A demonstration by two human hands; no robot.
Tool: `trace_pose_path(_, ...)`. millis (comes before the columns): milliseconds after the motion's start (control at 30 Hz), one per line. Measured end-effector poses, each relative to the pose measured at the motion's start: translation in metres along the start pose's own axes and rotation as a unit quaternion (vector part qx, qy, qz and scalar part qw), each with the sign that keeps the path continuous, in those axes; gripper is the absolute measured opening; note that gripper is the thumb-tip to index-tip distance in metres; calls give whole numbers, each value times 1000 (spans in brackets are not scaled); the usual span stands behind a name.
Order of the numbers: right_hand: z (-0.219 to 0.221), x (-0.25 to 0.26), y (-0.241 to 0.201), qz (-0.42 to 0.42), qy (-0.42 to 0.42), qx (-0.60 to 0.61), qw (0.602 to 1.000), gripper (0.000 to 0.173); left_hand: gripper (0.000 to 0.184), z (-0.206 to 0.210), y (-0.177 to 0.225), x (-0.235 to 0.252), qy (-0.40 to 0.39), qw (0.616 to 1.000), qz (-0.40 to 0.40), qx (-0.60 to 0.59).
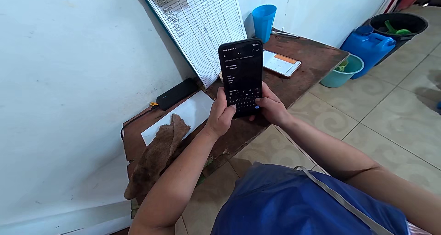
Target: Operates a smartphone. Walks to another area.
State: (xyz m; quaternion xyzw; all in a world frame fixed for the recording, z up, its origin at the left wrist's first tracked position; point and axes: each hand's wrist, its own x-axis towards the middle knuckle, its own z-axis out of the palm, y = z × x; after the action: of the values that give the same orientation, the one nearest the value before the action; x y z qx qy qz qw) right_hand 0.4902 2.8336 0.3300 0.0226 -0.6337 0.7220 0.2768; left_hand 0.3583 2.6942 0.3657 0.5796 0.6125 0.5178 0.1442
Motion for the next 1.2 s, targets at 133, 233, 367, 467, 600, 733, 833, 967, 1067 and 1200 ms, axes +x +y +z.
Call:
trace_pose_path(133, 1, 0, -1, 4, 6, 2, 1000, 45, 57, 0, 0, 0, -1, 1000, 2, -9)
trace_pose_path(233, 5, -2, -7, 13, 9, -21, 1000, 59, 59, 0, 0, -1, -2, 1000, 9, 1)
trace_pose_path(367, 7, -2, -9, 12, 12, -34, 999, 63, 60, 0, 1, -1, -3, 1000, 6, -1)
trace_pose_path(467, 7, -2, -9, 12, 11, -32, 999, 63, 61, 0, 1, -1, -5, 1000, 7, -10)
trace_pose_path(600, 4, -2, -5, 5, 10, -17, 1000, 60, 67, -2, 1, -1, -22, 1000, 14, -8)
trace_pose_path(733, 2, -1, -2, -6, 7, -9, 1000, 58, 71, -5, 1, 0, -47, 999, 19, -5)
trace_pose_path(833, 2, -2, -1, -9, 11, -5, 1000, 58, 69, -6, 2, 0, -49, 999, 21, -1)
trace_pose_path(967, 3, -2, -3, -8, 12, -9, 1000, 59, 68, -6, 1, 1, -52, 998, 20, -8)
trace_pose_path(1067, 3, -2, -4, -4, 9, -16, 1000, 59, 68, -4, 1, 0, -39, 999, 21, -4)
trace_pose_path(1200, 5, -3, -6, 0, 8, -23, 1000, 62, 67, -4, -1, 0, -20, 999, 20, 26)
